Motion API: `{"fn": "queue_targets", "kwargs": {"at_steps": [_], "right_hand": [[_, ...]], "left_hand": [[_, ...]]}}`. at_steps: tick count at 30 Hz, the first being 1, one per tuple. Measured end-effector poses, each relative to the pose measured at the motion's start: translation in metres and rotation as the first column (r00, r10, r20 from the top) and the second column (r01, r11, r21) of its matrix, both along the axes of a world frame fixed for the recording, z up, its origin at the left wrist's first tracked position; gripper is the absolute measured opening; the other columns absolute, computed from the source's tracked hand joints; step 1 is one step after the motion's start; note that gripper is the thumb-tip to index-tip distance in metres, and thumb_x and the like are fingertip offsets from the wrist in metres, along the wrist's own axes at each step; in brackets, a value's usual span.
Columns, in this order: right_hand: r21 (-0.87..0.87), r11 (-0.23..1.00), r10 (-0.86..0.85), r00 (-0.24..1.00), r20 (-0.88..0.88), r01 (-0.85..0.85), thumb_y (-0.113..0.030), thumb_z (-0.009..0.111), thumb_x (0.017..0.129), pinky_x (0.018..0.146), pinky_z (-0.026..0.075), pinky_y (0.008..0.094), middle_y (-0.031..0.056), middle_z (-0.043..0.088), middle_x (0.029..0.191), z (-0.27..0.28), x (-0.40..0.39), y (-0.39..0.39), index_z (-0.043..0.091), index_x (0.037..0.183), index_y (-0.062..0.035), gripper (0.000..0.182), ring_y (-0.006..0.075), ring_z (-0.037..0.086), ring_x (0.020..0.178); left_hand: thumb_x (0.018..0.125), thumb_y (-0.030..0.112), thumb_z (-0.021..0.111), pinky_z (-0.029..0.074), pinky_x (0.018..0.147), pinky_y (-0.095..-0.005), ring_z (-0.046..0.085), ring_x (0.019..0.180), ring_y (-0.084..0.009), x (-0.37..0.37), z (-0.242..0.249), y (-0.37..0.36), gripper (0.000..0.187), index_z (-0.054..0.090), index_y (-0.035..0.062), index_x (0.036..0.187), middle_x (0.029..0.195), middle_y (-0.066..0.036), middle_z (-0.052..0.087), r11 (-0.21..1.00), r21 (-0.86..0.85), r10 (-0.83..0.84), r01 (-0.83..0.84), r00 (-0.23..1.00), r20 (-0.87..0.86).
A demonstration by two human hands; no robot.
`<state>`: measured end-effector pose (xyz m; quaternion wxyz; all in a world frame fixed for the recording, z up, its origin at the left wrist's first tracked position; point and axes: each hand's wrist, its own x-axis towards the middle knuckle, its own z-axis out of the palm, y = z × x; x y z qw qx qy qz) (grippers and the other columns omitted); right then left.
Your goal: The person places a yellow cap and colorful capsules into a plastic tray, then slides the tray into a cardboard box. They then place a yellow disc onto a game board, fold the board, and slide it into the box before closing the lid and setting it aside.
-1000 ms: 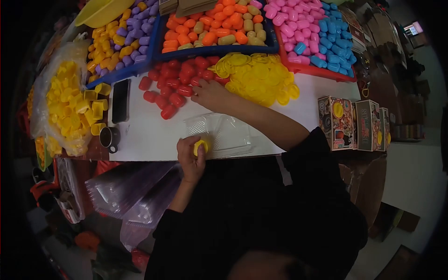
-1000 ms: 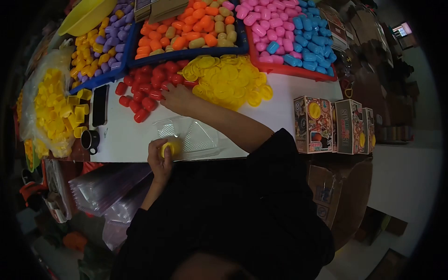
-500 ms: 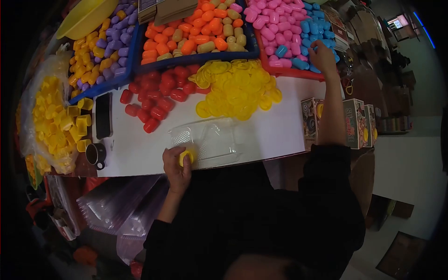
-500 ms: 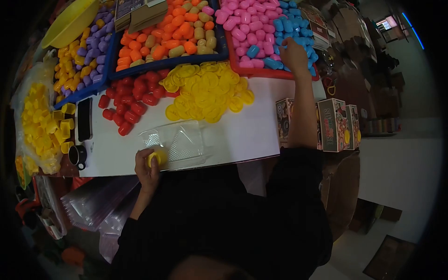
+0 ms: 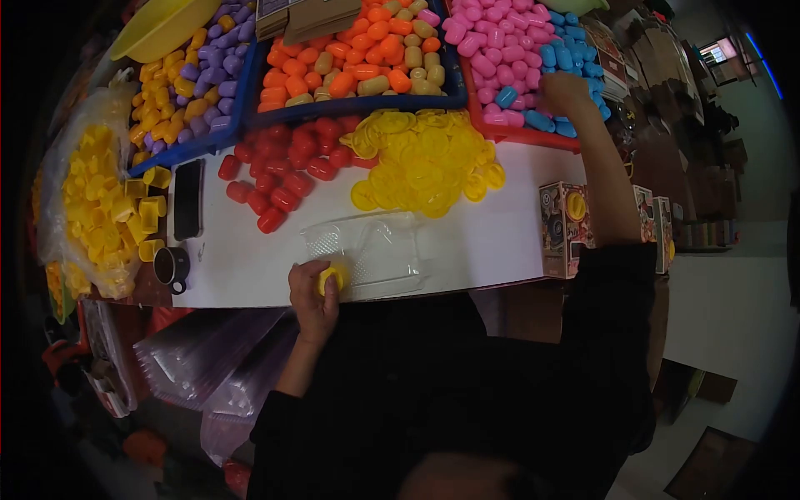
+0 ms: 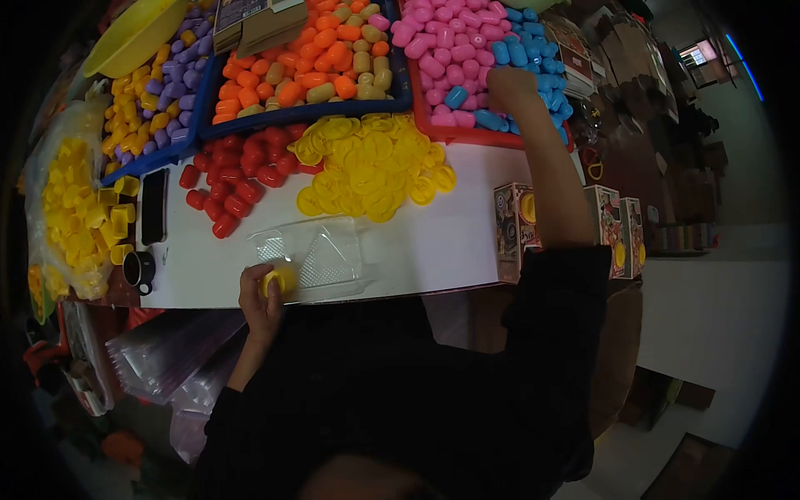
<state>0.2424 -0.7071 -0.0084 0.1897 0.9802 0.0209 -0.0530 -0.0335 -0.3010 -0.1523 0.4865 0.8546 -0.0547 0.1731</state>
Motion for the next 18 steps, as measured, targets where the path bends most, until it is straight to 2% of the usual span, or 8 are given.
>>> {"fn": "queue_targets", "kwargs": {"at_steps": [2,5,9,11,13,15,17,18], "right_hand": [[-0.259,0.959,0.065,0.978,-0.2,-0.117,-0.022,0.059,0.074,0.066,0.053,0.0378,0.0082,0.067,0.093,-0.001,-0.006,0.016,0.068,0.087,-0.0125,0.018,0.0254,0.065,0.087],[-0.412,0.896,0.049,0.96,-0.275,-0.164,-0.02,0.061,0.073,0.066,0.053,0.0345,0.0073,0.068,0.093,-0.04,0.002,0.013,0.069,0.087,-0.0126,0.018,0.0241,0.065,0.086],[-0.395,0.896,0.085,0.952,-0.295,-0.202,-0.02,0.062,0.072,0.067,0.053,0.0345,0.0072,0.068,0.093,-0.039,0.002,0.012,0.069,0.088,-0.0116,0.019,0.0239,0.065,0.086],[-0.32,0.921,0.126,0.945,-0.3,-0.224,-0.022,0.063,0.073,0.067,0.053,0.0358,0.0082,0.067,0.093,-0.027,0.0,0.005,0.066,0.096,-0.0122,0.026,0.026,0.065,0.086],[-0.068,0.977,0.201,0.979,-0.033,-0.203,-0.025,0.066,0.074,0.066,0.052,0.0371,0.011,0.066,0.092,-0.01,-0.015,0.004,0.061,0.105,-0.0122,0.034,0.0282,0.064,0.086],[0.267,0.937,0.206,0.974,0.088,-0.223,-0.024,0.067,0.075,0.067,0.051,0.0377,0.0108,0.065,0.092,0.021,-0.054,0.049,0.056,0.11,-0.0132,0.038,0.0298,0.063,0.084],[0.648,0.574,0.466,0.85,0.245,-0.501,-0.022,0.068,0.075,0.068,0.049,0.0373,0.009,0.064,0.095,0.003,-0.1,0.097,0.057,0.108,-0.0129,0.035,0.0278,0.062,0.086],[0.734,0.389,0.591,0.762,0.265,-0.557,-0.021,0.069,0.074,0.07,0.048,0.0368,0.0064,0.061,0.093,-0.019,-0.122,0.122,0.057,0.107,-0.0151,0.036,0.0251,0.059,0.087]], "left_hand": [[0.079,0.006,0.058,0.041,0.076,-0.0363,0.051,0.081,-0.0301,0.0,0.0,0.002,0.016,0.055,0.0021,0.095,0.089,-0.013,0.056,1.0,0.006,-0.015,0.015,1.0,0.017],[0.079,0.007,0.058,0.041,0.079,-0.0371,0.053,0.084,-0.0302,-0.002,-0.001,0.002,0.016,0.056,0.0022,0.095,0.089,-0.013,0.057,1.0,-0.027,0.008,-0.009,0.999,-0.044],[0.08,0.01,0.06,0.038,0.086,-0.0393,0.054,0.087,-0.0297,-0.002,0.0,0.001,0.017,0.058,0.0028,0.095,0.091,-0.012,0.058,0.998,-0.046,0.035,-0.038,0.998,-0.06],[0.08,0.011,0.061,0.037,0.088,-0.0399,0.054,0.088,-0.0295,-0.001,0.0,0.001,0.017,0.058,0.0032,0.095,0.091,-0.012,0.058,0.998,-0.027,0.048,-0.049,0.998,-0.041],[0.079,0.012,0.061,0.037,0.088,-0.0402,0.054,0.088,-0.0289,0.001,-0.002,0.0,0.018,0.059,0.004,0.095,0.091,-0.011,0.058,0.999,-0.029,0.035,-0.035,0.999,-0.022],[0.079,0.012,0.061,0.037,0.088,-0.0401,0.054,0.088,-0.0286,0.004,-0.004,-0.001,0.018,0.059,0.0045,0.095,0.091,-0.011,0.059,0.998,-0.022,0.056,-0.056,0.998,-0.003],[0.079,0.013,0.062,0.037,0.088,-0.0399,0.054,0.088,-0.0282,0.003,-0.006,-0.003,0.018,0.059,0.0049,0.095,0.09,-0.01,0.059,0.998,-0.011,0.068,-0.068,0.998,0.001],[0.079,0.013,0.062,0.036,0.087,-0.0393,0.054,0.089,-0.0278,0.006,-0.006,-0.005,0.018,0.059,0.0054,0.095,0.091,-0.01,0.059,0.998,0.002,0.064,-0.064,0.998,0.008]]}}
